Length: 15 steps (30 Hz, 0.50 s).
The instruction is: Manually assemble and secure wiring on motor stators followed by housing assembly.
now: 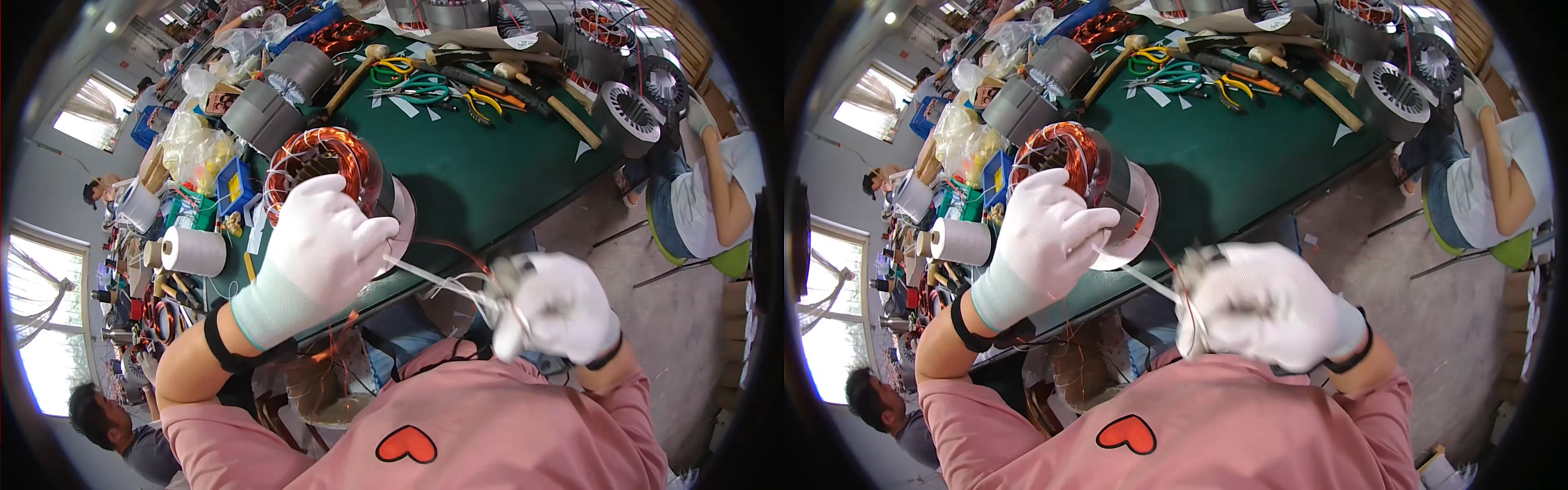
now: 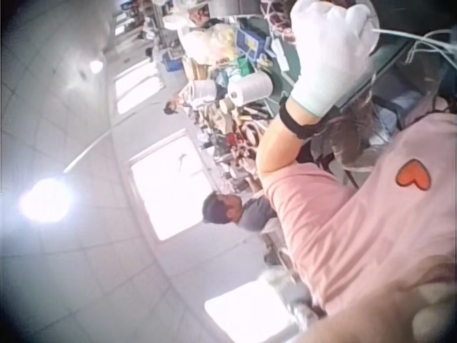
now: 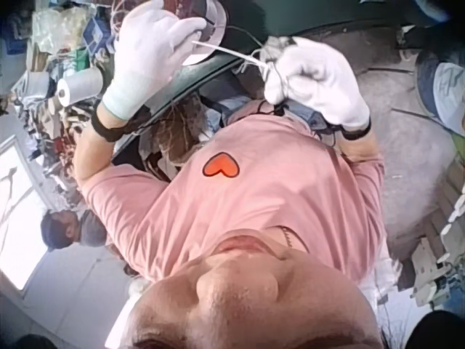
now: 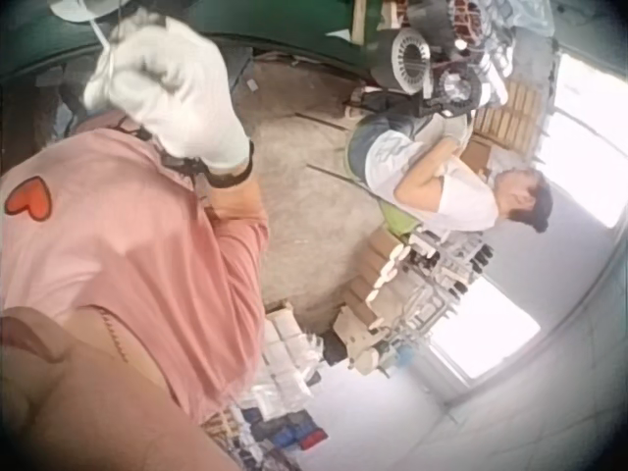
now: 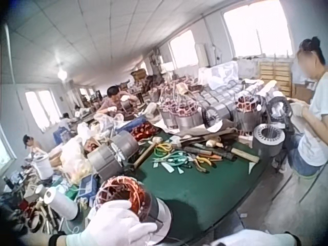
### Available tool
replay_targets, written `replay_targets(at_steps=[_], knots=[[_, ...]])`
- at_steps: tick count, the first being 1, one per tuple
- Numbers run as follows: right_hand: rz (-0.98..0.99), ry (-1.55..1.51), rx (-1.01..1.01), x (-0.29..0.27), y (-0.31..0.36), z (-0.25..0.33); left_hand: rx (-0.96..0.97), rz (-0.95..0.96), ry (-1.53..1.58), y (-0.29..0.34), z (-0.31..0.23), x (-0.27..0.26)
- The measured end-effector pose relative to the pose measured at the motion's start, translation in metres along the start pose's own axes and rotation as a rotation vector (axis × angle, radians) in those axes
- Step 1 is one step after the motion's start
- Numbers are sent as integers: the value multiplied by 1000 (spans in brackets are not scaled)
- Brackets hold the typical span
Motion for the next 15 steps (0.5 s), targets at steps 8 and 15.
replay_targets(at_steps=[8,15], knots=[[173,538,-51,31,35,11,-38,-101,711,-25,42,-3],[-481,-255,357,-51,112,-42,-150,-1093,1189,43,118,-34]])
Point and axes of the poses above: each hand's wrist, its own y-axis away from the middle knuckle, its own x-axis out of the palm, z = x × y, the point moved 1 cm from there along -y, towards the middle knuckle, and after that the axes turned 10 degrees about x, right-handed, at the moved point
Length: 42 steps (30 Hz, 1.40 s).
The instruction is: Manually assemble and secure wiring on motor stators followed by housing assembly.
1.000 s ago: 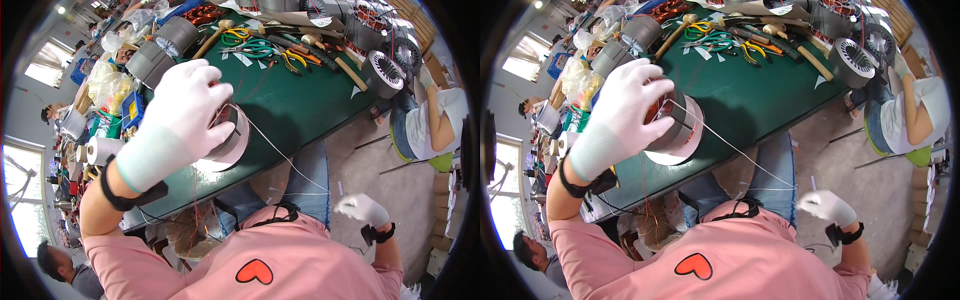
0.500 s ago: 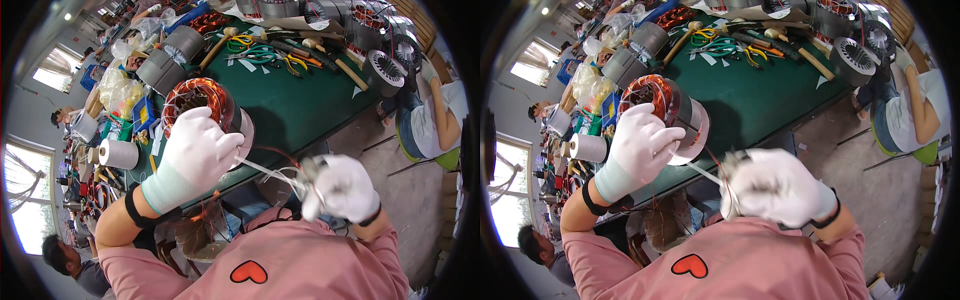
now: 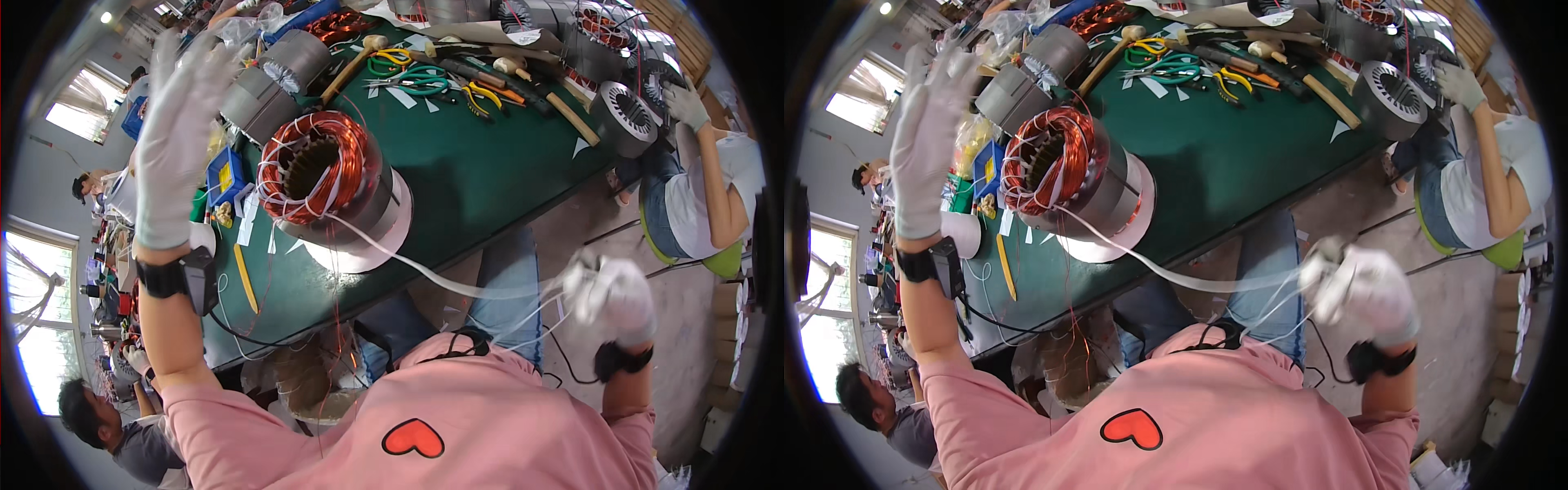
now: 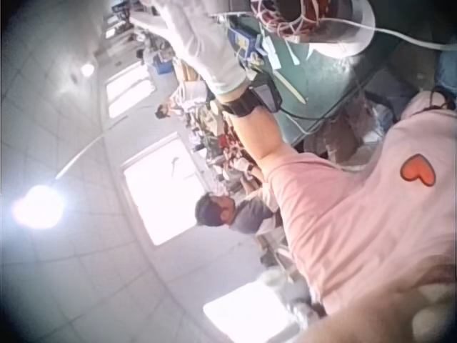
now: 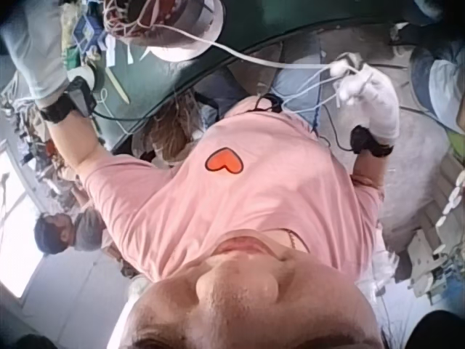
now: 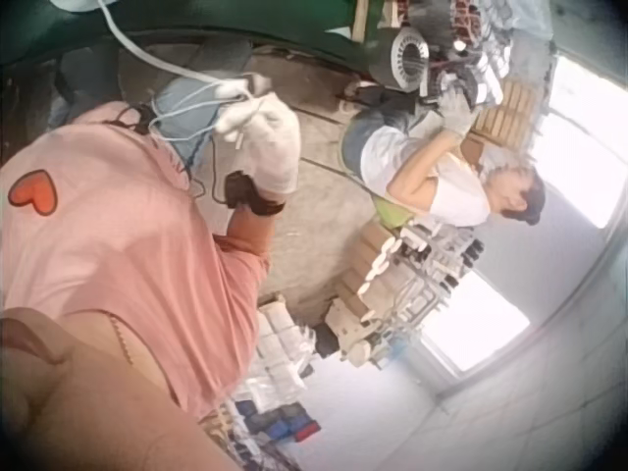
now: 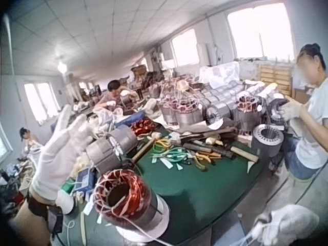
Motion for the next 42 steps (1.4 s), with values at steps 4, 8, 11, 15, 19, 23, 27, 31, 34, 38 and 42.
replay_targets(at_steps=[4,8,11,15,19,23,27,31,34,38,42], knots=[[-809,733,308,-119,6,-7,26,142,-768,41,-16,2],[-710,1305,149,-110,-4,-1,-22,497,-1182,100,-2,51],[-367,1470,-318,-2,-43,20,64,344,-1224,122,22,56],[55,1095,-495,88,-78,-3,81,346,-1116,120,30,45],[280,1165,82,124,-107,4,106,430,-1121,113,25,35],[190,816,309,117,-111,5,217,268,-1193,129,14,46],[135,783,369,118,-108,13,350,533,-1278,125,-8,64],[246,497,365,158,-106,3,180,152,-1060,108,9,47],[-155,1109,-435,161,-123,-30,-17,191,-1020,91,6,38],[-346,532,-837,158,-145,-20,-57,282,-1044,82,2,32],[-244,702,-960,179,-164,-12,-258,427,-1080,61,4,38]])
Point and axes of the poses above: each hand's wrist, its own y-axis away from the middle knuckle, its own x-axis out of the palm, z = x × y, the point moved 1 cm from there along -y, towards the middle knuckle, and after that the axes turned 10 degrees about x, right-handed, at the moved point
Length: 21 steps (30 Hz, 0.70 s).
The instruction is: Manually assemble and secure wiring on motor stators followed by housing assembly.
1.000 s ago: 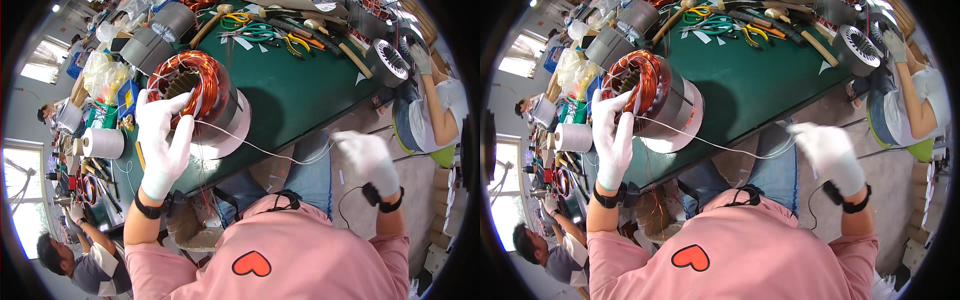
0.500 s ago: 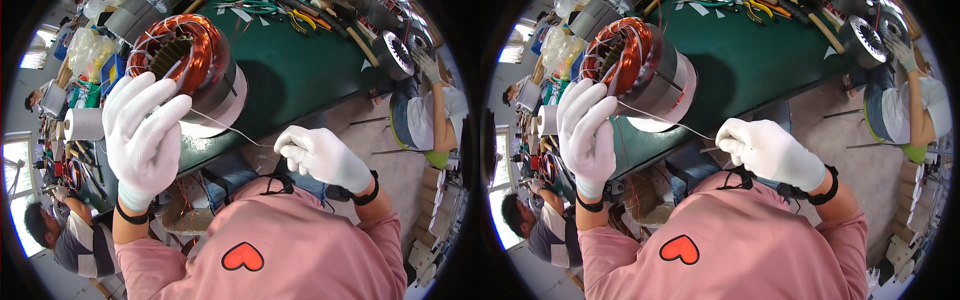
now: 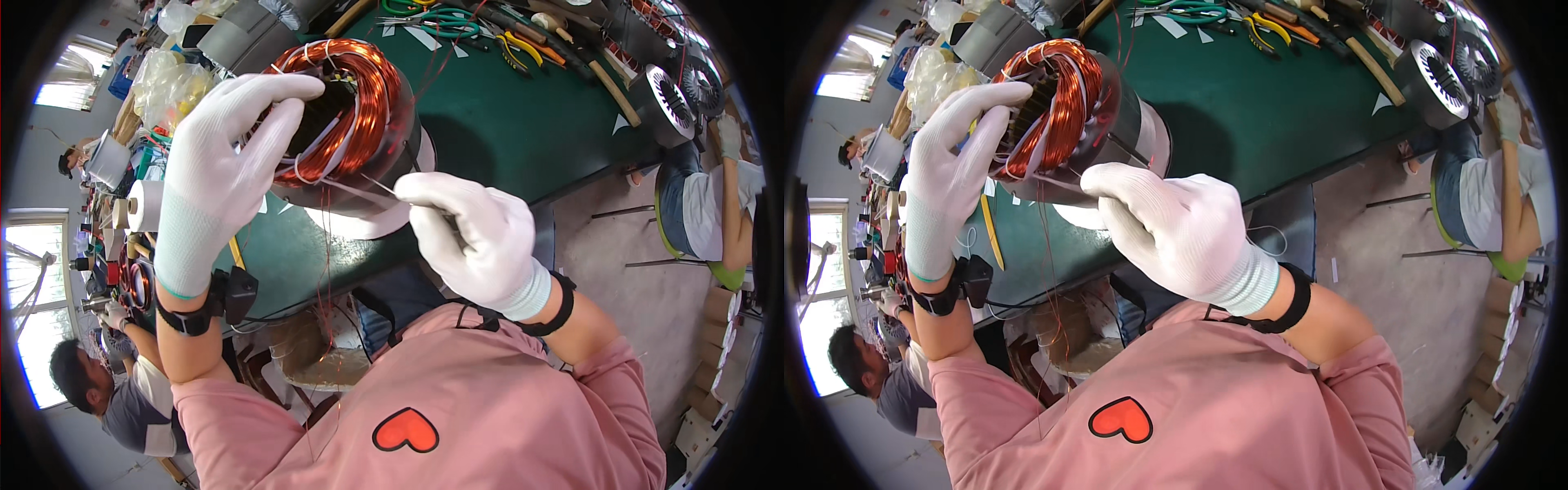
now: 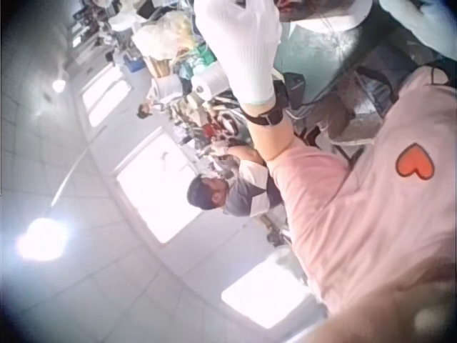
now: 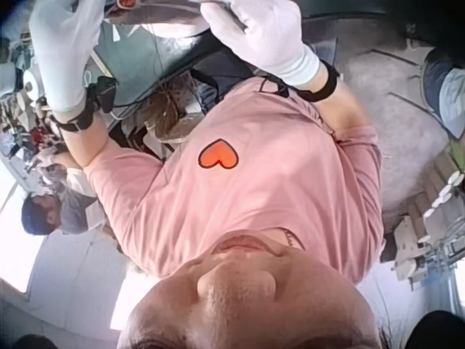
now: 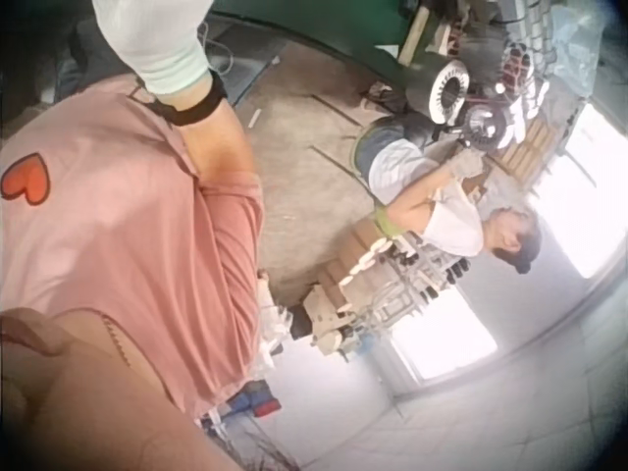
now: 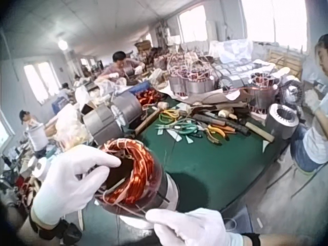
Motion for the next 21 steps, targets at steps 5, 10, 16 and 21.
replay_targets(at_steps=[5,10,16,21], knots=[[-77,143,58,26,-13,-4,146,195,-173,-34,5,-15],[-63,-51,153,8,3,8,227,396,-288,-41,9,-13],[48,53,-63,13,6,18,243,378,-206,-39,15,-6],[3,10,-62,17,2,1,381,410,-332,-29,15,-17]])
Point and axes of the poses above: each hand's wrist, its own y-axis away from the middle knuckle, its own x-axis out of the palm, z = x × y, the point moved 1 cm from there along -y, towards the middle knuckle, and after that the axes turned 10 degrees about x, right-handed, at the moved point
